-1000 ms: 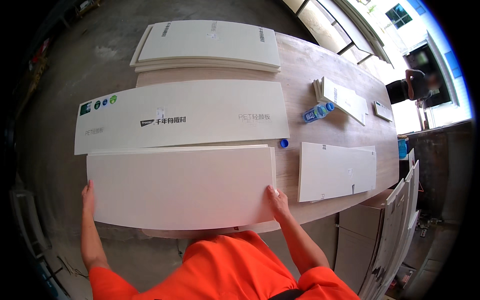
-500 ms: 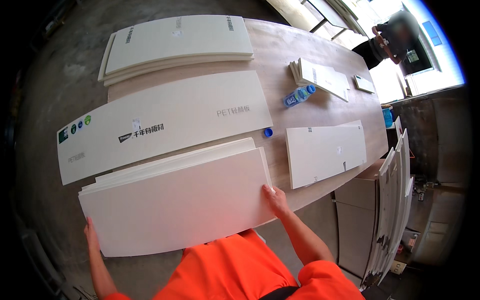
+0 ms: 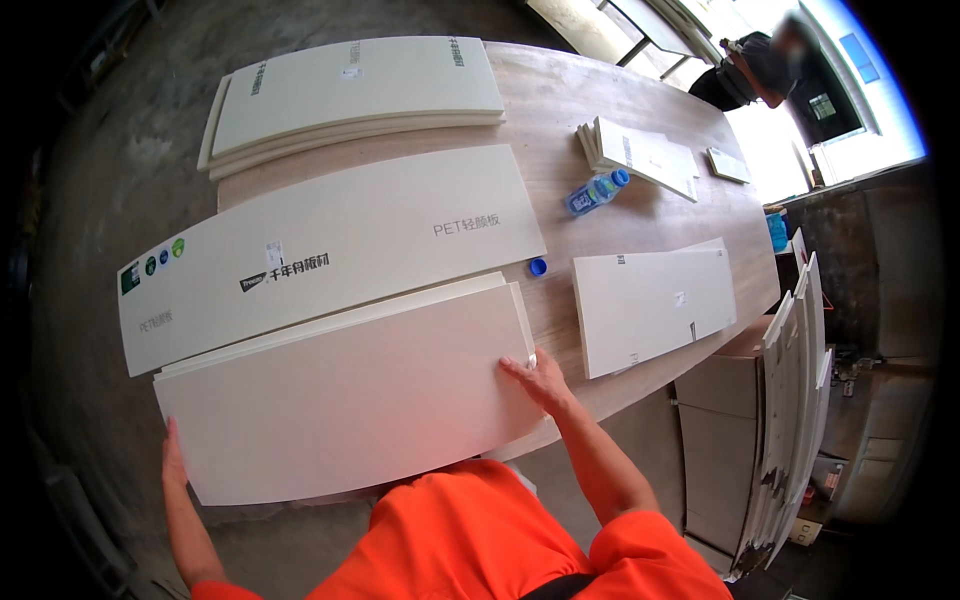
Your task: The person wipes the surface of white rectangular panels with a white cloth. They handle the panels one at a time, flipping them over to clean both sides before stacking them on the table.
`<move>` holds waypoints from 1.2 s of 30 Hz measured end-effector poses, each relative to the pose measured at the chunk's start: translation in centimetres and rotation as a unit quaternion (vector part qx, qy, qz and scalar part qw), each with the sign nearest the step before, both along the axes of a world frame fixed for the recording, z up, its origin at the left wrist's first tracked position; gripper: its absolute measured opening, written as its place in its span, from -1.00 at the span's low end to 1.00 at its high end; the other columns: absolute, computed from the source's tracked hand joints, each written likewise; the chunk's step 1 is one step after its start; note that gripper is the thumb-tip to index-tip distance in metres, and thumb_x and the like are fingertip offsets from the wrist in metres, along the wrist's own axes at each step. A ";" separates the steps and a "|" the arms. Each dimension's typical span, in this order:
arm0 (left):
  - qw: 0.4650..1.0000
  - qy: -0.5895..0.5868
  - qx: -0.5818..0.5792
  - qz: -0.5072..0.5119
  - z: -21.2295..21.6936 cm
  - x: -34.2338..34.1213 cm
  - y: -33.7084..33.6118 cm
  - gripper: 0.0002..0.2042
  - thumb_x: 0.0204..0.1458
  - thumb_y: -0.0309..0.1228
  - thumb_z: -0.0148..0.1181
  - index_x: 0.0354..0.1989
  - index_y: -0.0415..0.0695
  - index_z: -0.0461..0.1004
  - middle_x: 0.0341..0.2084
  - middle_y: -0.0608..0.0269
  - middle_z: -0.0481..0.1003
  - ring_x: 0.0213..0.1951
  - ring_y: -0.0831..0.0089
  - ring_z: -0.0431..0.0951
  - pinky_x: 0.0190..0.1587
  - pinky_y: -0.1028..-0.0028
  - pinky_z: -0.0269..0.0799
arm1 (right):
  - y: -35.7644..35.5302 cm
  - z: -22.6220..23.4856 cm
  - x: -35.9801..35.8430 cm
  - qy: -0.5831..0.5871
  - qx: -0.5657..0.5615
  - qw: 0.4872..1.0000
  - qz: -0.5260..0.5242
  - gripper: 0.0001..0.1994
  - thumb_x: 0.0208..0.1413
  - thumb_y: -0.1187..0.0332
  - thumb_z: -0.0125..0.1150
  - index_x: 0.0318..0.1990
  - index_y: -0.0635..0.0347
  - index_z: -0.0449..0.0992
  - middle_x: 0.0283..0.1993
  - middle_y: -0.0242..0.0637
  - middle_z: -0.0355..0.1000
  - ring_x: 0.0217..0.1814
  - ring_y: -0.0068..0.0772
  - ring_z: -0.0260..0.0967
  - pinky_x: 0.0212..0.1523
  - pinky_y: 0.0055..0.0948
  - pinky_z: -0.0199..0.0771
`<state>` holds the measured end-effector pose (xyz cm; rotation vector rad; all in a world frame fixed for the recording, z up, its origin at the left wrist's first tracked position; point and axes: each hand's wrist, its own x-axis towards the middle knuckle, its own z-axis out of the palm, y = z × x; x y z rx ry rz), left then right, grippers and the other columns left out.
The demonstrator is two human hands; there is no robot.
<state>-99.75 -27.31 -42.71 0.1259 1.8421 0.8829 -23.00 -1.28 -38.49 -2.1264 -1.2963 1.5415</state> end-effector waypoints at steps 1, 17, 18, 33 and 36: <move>1.000 -0.009 -0.005 -0.003 0.3 -0.2 0.0 -0.09 0.17 0.37 0.08 0.37 -0.28 0.32 0.23 0.08 0.47 0.24 0.19 0.46 0.29 0.18 0.39 | -0.4 0.4 -0.2 0.011 0.008 1.000 0.000 -0.32 0.13 -0.08 0.45 0.20 0.29 0.47 0.06 -0.10 0.57 0.12 -0.26 0.51 0.14 -0.19 0.51; 0.993 -0.112 0.018 0.012 -2.1 -2.6 -1.8 -0.06 0.10 0.39 0.14 0.45 -0.13 0.24 0.33 0.12 0.40 0.32 0.16 0.40 0.33 0.10 0.37 | -1.5 -1.5 -0.9 -0.015 0.031 0.997 -0.067 -0.50 0.19 -0.04 0.42 0.09 0.14 0.58 -0.12 -0.32 0.59 -0.09 -0.54 0.50 -0.07 -0.43 0.55; 0.991 -0.132 0.021 0.030 -2.3 -2.9 -2.2 -0.08 0.12 0.37 0.14 0.45 -0.12 0.24 0.33 0.12 0.40 0.33 0.17 0.39 0.32 0.09 0.37 | -1.4 -1.8 -0.7 -0.028 0.031 0.997 -0.062 -0.51 0.18 -0.05 0.42 0.08 0.13 0.60 -0.14 -0.33 0.59 -0.10 -0.57 0.49 -0.08 -0.46 0.54; 0.975 0.223 0.018 0.002 -1.3 4.6 -5.6 -0.33 0.27 0.11 0.19 0.21 -0.35 0.43 0.06 0.14 0.54 0.03 0.38 0.52 0.14 0.37 0.43 | -2.9 -2.2 1.6 0.032 0.027 0.990 -0.137 -0.65 0.29 0.08 0.36 -0.05 0.21 0.59 -0.26 -0.47 0.52 -0.28 -0.67 0.37 -0.25 -0.53 0.45; 0.962 0.271 0.012 -0.012 -0.8 5.2 -5.1 -0.36 0.29 0.08 0.19 0.18 -0.36 0.45 0.05 0.13 0.55 0.02 0.39 0.52 0.13 0.38 0.42 | -2.9 -1.3 0.8 0.017 0.008 0.985 -0.172 -0.63 0.26 0.05 0.38 -0.10 0.21 0.58 -0.29 -0.48 0.51 -0.31 -0.67 0.35 -0.29 -0.53 0.42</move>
